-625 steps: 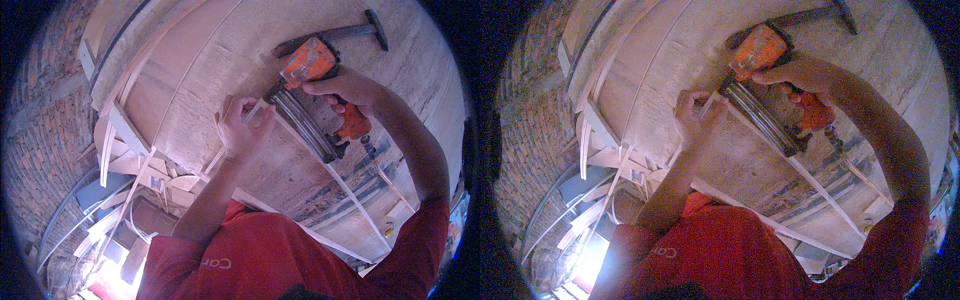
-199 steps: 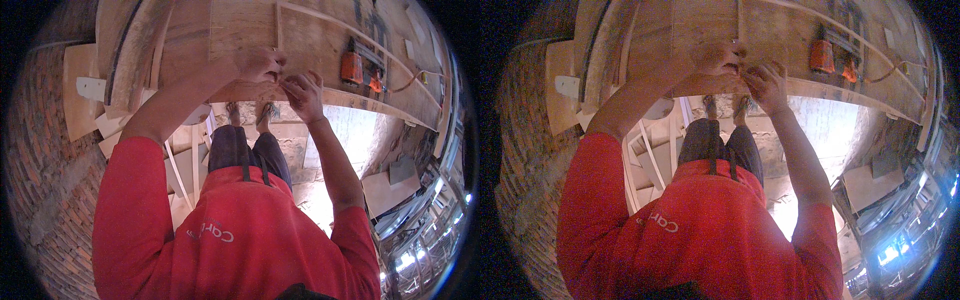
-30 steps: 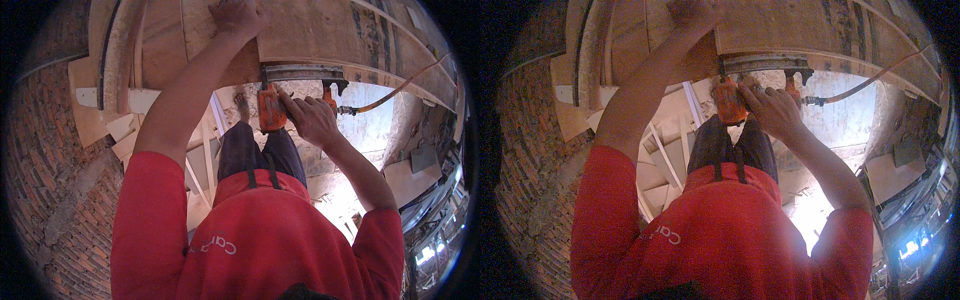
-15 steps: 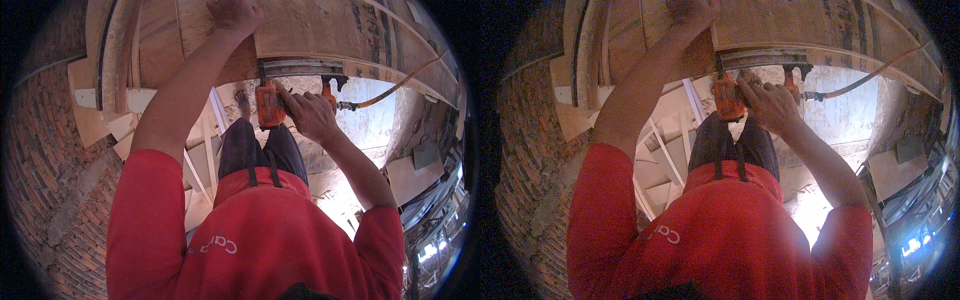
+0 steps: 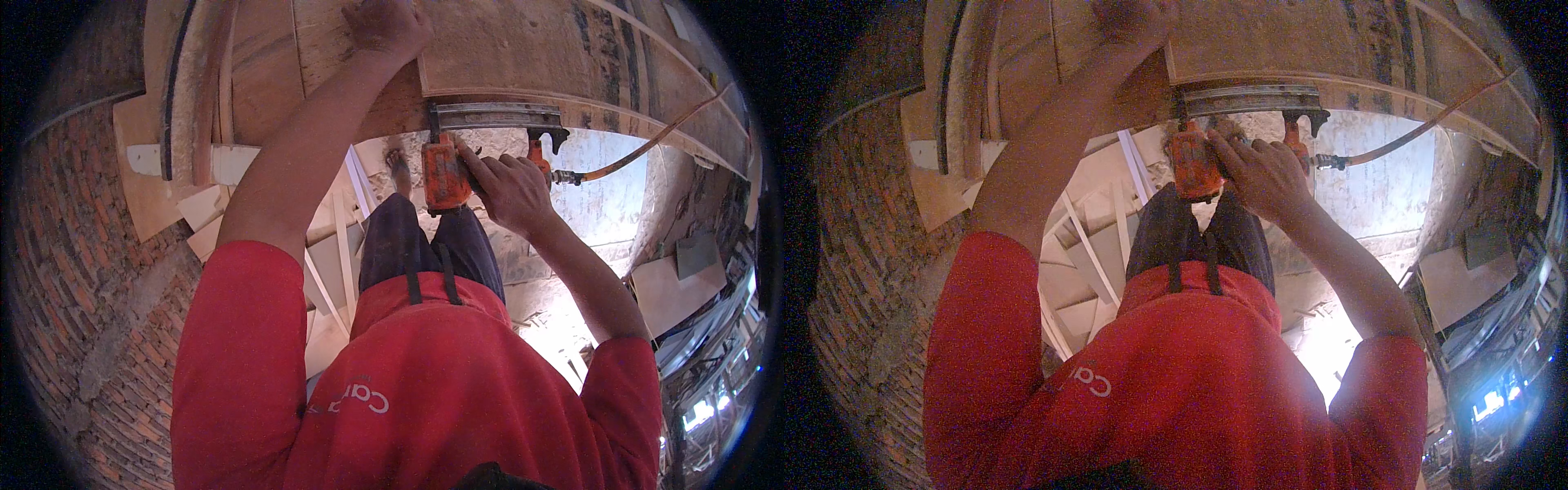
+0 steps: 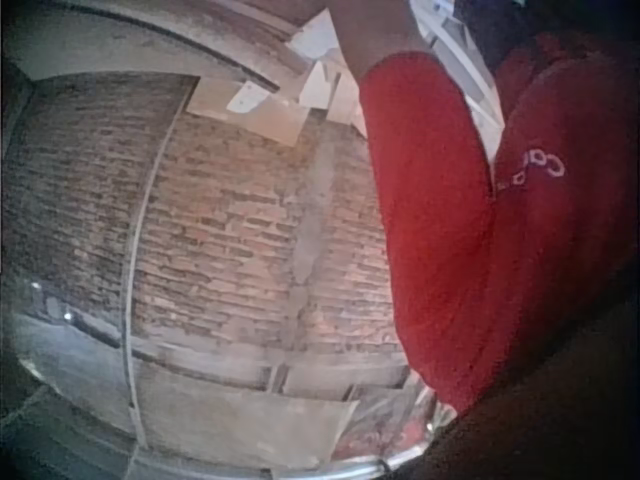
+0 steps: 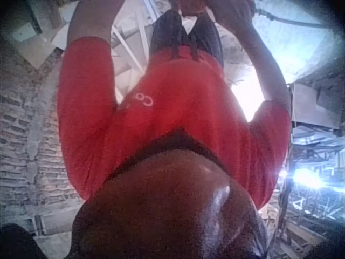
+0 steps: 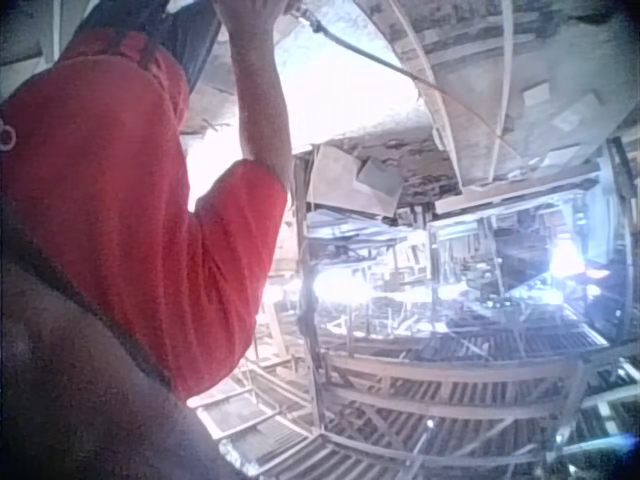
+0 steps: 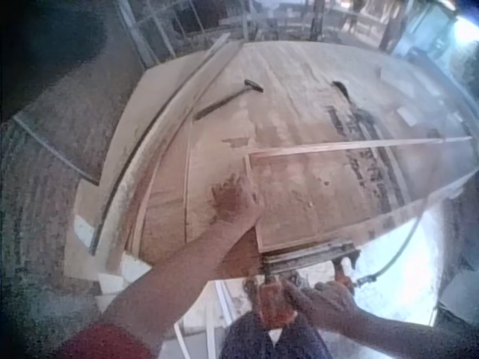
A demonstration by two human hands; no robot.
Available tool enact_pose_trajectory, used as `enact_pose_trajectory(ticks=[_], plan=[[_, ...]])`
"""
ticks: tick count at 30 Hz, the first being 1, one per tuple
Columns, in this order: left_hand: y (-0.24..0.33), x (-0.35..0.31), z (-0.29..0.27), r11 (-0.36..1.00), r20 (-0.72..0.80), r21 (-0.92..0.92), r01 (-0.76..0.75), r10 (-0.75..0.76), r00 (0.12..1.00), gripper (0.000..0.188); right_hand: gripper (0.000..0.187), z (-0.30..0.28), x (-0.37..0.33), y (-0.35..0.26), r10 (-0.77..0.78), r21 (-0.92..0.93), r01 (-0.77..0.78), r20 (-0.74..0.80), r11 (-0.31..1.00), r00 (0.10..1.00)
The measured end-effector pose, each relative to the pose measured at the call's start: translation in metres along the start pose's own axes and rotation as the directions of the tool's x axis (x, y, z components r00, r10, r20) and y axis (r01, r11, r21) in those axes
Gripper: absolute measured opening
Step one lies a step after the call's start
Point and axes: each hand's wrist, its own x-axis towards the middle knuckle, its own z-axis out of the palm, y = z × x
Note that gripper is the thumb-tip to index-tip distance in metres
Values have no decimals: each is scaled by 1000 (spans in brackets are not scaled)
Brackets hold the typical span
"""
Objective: The person assembles a rectangular wooden frame on a workbench using a pneumatic nail gun. They position thin wooden strips, secure them with nails, and then place a white panel into the completed frame.
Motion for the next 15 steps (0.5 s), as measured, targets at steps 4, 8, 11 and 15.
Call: enact_pose_trajectory(ticks=[4, 8, 11, 15], plan=[[2, 1, 0, 1000, 22, -12, 5, -5, 1000, 36, 68, 6, -1, 3, -78, -3, 78, -190, 997, 979], [4, 2, -5, 1000, 53, -1, 24, -24, 998, 37, 73, 1, 0, 0, -85, -22, 83, -183, 996, 979], [5, 3, -9, 1000, 94, 7, 25, -25, 995, 38, 80, -1, -1, -1, -35, -27, 34, -70, 999, 997], [4, -3, -9, 999, 74, 32, 19, -21, 997, 40, 74, -1, -3, -3, -63, -6, 63, -154, 998, 986]])
